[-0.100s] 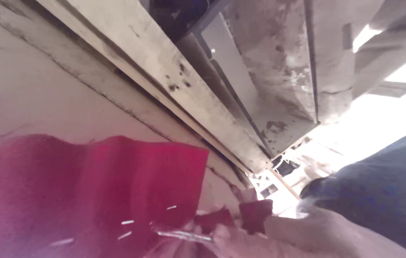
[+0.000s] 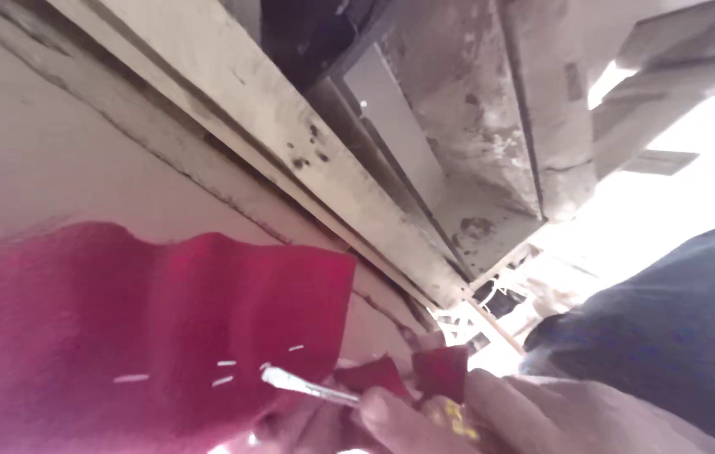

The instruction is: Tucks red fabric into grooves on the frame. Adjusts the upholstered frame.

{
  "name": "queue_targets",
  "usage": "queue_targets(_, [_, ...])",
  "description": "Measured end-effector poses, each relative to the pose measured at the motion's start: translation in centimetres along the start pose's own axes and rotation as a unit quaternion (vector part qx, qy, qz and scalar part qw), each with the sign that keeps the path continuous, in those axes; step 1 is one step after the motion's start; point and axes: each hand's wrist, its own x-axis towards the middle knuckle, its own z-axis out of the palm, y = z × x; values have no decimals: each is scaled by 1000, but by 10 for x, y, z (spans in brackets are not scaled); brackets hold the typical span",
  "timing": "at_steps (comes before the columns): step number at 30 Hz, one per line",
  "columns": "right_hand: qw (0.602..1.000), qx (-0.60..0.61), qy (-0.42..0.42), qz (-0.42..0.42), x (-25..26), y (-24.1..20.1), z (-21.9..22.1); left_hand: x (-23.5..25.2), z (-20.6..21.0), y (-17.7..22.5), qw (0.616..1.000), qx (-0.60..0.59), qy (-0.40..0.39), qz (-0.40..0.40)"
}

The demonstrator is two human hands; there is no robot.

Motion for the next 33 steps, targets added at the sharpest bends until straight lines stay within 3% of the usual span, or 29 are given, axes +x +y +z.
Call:
queue_targets(2, [997, -68, 8, 19, -6, -12, 4, 7, 5, -20, 989, -110, -39, 93])
queue_targets(3, [999, -41, 15, 24, -8, -15, 6, 15, -4, -29, 973, -179, -69, 128])
queue_targets(6, [971, 235, 11, 41, -1, -13, 10, 40, -12, -33, 955, -223, 4, 193])
queue_targets(7, [963, 264, 10, 45, 1, -12, 9, 37, -9, -32, 959, -206, 35, 190])
queue_targets(8, [981, 187, 35, 42, 2, -14, 6, 40, -7, -28, 962, -198, 60, 179])
queue_targets(9, [996, 36, 76, 44, 2, -21, 4, 50, -9, -21, 965, -188, 69, 167])
queue_targets(11, [969, -199, 139, 51, 4, -34, 7, 62, -8, -10, 970, -169, 97, 145])
queue_targets(12, [959, -235, 149, 61, 6, -38, 10, 62, -7, -10, 970, -165, 105, 147])
queue_targets(13, [964, -212, 143, 67, 9, -36, 13, 59, -9, -13, 968, -170, 93, 159])
queue_targets(15, [983, -38, 148, 99, 20, -15, 16, 46, -11, -29, 965, -157, 47, 205])
queue_targets(17, [948, 130, 242, 159, 31, 21, 10, 37, -11, -37, 965, -135, 29, 224])
queue_targets(19, [910, 241, 299, 154, 38, 55, 5, 33, -14, -37, 967, -128, 31, 219])
queue_targets(22, [913, 348, 210, 17, 58, 58, 18, 37, -13, -38, 965, -141, 31, 220])
queue_targets(24, [894, 420, 149, -41, 80, 45, 35, 33, -15, -36, 967, -148, 36, 207])
queue_targets(30, [840, 528, 96, -83, 104, 44, 65, 36, -17, -35, 962, -183, 20, 201])
queue_targets(33, [844, 518, 112, -80, 112, 41, 68, 40, -17, -33, 962, -183, 16, 200])
